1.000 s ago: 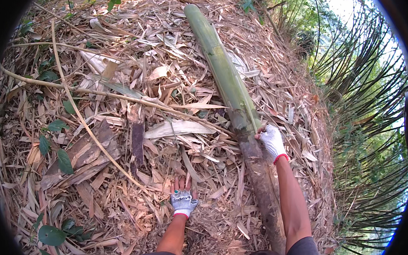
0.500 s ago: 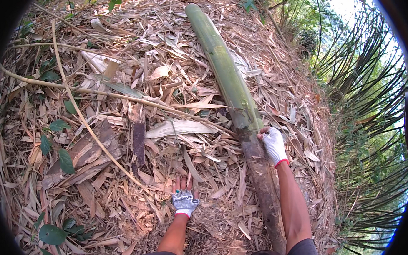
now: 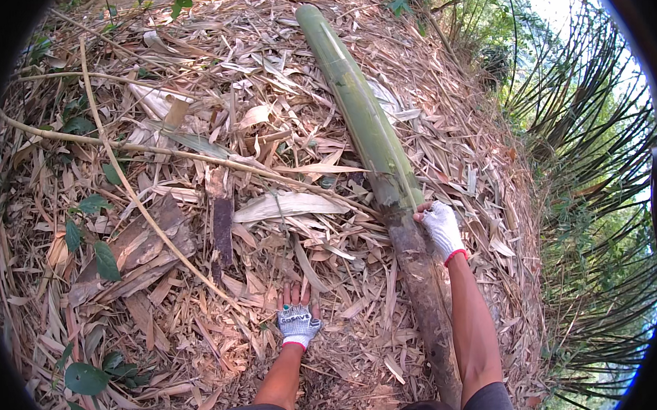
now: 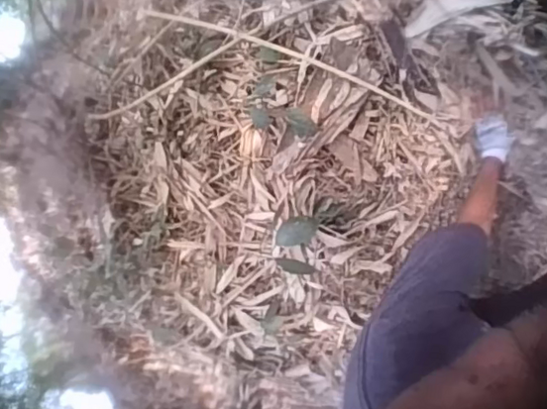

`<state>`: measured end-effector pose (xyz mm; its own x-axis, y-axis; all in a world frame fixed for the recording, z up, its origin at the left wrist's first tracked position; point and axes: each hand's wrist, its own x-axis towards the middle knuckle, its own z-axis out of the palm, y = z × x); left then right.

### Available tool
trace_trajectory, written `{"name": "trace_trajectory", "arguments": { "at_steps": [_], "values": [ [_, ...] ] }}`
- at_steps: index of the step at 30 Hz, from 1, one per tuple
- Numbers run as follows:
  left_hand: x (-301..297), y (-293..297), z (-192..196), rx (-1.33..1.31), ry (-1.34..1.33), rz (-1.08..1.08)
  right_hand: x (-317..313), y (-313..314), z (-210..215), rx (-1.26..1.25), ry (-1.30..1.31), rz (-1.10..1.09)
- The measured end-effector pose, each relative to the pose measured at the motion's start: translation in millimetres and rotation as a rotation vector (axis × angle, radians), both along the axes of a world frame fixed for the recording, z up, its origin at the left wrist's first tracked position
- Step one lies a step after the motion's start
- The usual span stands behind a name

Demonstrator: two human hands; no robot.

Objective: The person sits on the ground in a bamboo forest and uses a machete to chop a long bamboo stalk. They repeatedly strike the stalk to cut it into sections.

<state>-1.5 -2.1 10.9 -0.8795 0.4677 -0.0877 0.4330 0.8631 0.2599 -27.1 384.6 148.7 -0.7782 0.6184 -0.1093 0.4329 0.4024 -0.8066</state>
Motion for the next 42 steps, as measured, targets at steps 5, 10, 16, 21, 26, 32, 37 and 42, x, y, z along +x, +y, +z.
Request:
{"name": "trace_trajectory", "arguments": {
  "at_steps": [5, 10, 16, 21, 26, 32, 37, 42],
  "values": [
    [0.9, -0.9, -4.1, -0.007, 0.039, -0.004, -0.5, -0.6, 1.1, 0.008, -0.018, -0.014],
    [1.3, 0.2, -1.8, -0.017, 0.038, -0.002, 0.5, -0.7, 0.3, 0.029, -0.02, -0.019],
    [1.0, 1.0, -0.6, -0.022, 0.054, -0.005, 3.5, -1.5, -0.7, 0.018, 0.04, -0.016],
    [0.6, -0.6, -4.5, -0.041, 0.055, -0.006, 3.4, -9.0, 10.0, -0.022, 0.022, -0.033],
    [1.4, -0.6, -7.7, -0.028, 0.089, -0.018, 4.4, -8.1, 9.6, -0.041, 0.021, -0.05],
    [1.4, -2.1, -8.1, -0.02, 0.08, -0.014, 5.1, -7.1, 6.4, -0.069, 0.025, -0.047],
    [0.9, -0.3, -4.4, -0.027, 0.052, -0.016, 5.5, -5.2, 5.0, 0.018, 0.041, -0.012],
    [1.4, 0.3, -6.8, -0.032, 0.049, -0.004, 2.4, -3.0, 1.4, 0.037, 0.047, -0.012]
  ]
}}
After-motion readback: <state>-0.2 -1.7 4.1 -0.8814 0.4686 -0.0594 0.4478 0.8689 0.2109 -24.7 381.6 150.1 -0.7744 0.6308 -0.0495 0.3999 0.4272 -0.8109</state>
